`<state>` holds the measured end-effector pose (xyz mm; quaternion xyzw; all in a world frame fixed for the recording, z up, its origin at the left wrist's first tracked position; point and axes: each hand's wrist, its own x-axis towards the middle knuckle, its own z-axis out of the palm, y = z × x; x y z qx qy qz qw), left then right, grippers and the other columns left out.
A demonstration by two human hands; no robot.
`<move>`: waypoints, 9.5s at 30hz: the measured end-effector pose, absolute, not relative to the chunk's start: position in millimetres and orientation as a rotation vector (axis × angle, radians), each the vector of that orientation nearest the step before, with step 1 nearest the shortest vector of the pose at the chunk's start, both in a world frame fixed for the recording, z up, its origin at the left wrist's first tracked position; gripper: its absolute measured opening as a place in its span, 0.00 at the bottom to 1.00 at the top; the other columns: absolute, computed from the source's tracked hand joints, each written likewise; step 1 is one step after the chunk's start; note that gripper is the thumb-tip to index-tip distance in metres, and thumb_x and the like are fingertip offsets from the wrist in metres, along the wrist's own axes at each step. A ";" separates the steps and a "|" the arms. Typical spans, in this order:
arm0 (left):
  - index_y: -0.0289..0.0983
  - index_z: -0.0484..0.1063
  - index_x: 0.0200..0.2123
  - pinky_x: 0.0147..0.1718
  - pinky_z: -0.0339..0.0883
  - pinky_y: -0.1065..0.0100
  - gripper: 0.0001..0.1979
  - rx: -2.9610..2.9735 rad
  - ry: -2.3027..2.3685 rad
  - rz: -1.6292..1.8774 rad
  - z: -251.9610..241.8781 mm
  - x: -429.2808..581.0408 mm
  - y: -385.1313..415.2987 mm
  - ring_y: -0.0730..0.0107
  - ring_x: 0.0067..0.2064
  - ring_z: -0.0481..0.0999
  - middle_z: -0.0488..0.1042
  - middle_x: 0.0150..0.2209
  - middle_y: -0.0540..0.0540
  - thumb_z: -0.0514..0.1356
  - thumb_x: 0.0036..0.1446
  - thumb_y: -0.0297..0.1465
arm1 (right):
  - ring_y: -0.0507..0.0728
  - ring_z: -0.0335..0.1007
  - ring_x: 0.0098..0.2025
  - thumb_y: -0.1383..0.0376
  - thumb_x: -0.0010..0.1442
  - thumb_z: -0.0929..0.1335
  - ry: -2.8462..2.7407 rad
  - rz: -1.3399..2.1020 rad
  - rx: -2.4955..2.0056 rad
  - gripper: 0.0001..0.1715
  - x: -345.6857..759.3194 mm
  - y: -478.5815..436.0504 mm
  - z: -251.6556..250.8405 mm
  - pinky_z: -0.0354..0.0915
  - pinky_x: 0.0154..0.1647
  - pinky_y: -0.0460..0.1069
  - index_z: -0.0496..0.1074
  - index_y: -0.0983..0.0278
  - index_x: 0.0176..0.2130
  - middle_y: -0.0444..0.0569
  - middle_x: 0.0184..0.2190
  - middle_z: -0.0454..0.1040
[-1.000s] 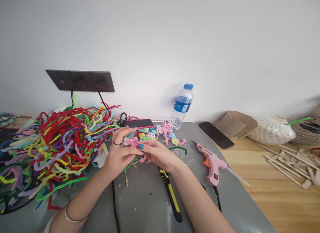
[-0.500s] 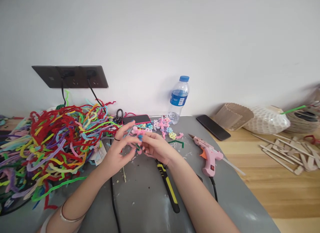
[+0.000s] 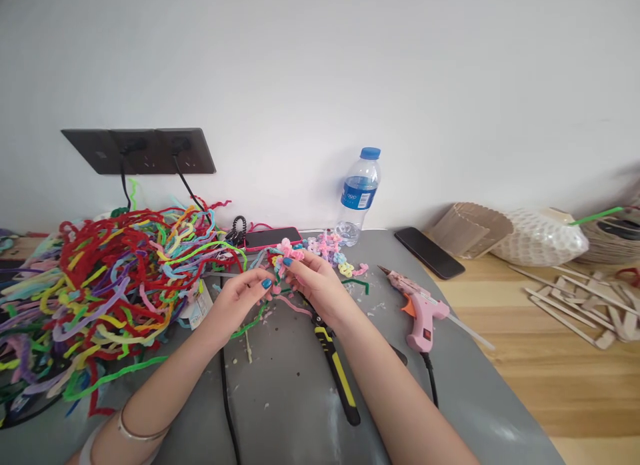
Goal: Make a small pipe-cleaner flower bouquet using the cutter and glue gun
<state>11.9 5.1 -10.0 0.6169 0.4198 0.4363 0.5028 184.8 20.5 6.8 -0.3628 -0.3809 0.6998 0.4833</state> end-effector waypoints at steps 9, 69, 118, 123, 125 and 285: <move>0.38 0.72 0.33 0.31 0.69 0.68 0.11 1.468 1.024 1.020 -8.1 12.5 6.3 0.68 0.31 0.74 0.73 0.28 0.49 0.63 0.54 0.40 | 0.51 0.64 0.29 0.54 0.44 0.79 -0.969 1.672 -0.902 0.19 184.2 18.8 11.4 0.58 0.30 0.46 0.74 0.62 0.31 0.42 0.27 0.72; 0.37 0.72 0.28 0.33 0.63 0.70 0.07 1.805 1.142 0.963 11.5 8.5 -1.2 0.69 0.31 0.70 0.73 0.27 0.49 0.56 0.57 0.30 | 0.49 0.51 0.23 0.54 0.52 0.72 -1.488 1.453 -1.135 0.20 183.0 8.7 20.1 0.50 0.22 0.46 0.61 0.61 0.22 0.38 0.19 0.55; 0.36 0.72 0.26 0.26 0.58 0.71 0.05 1.545 1.201 0.951 9.1 10.5 1.5 0.72 0.27 0.67 0.72 0.25 0.50 0.61 0.50 0.32 | 0.51 0.60 0.27 0.46 0.56 0.71 -1.255 1.396 -1.024 0.22 185.1 16.8 7.8 0.57 0.28 0.46 0.70 0.62 0.32 0.42 0.25 0.68; 0.37 0.75 0.32 0.31 0.63 0.71 0.07 1.401 1.100 1.024 4.9 9.2 1.8 0.70 0.31 0.71 0.75 0.30 0.48 0.63 0.53 0.34 | 0.50 0.60 0.27 0.52 0.58 0.71 -1.214 1.475 -0.902 0.16 188.9 17.5 11.9 0.57 0.28 0.46 0.73 0.62 0.34 0.43 0.28 0.70; 0.37 0.75 0.35 0.31 0.64 0.71 0.11 1.254 1.002 1.021 1.9 8.1 1.7 0.70 0.33 0.73 0.76 0.33 0.46 0.61 0.57 0.39 | 0.52 0.64 0.31 0.55 0.58 0.72 -1.215 1.486 -0.830 0.12 190.1 17.8 12.3 0.61 0.34 0.48 0.73 0.61 0.36 0.45 0.33 0.72; 0.37 0.71 0.30 0.33 0.71 0.70 0.06 1.013 1.015 1.275 -4.0 6.9 10.0 0.69 0.33 0.78 0.75 0.31 0.49 0.66 0.50 0.30 | 0.47 0.72 0.27 0.63 0.52 0.76 -0.654 0.796 -0.625 0.15 221.4 35.7 16.2 0.71 0.32 0.43 0.67 0.61 0.32 0.41 0.28 0.76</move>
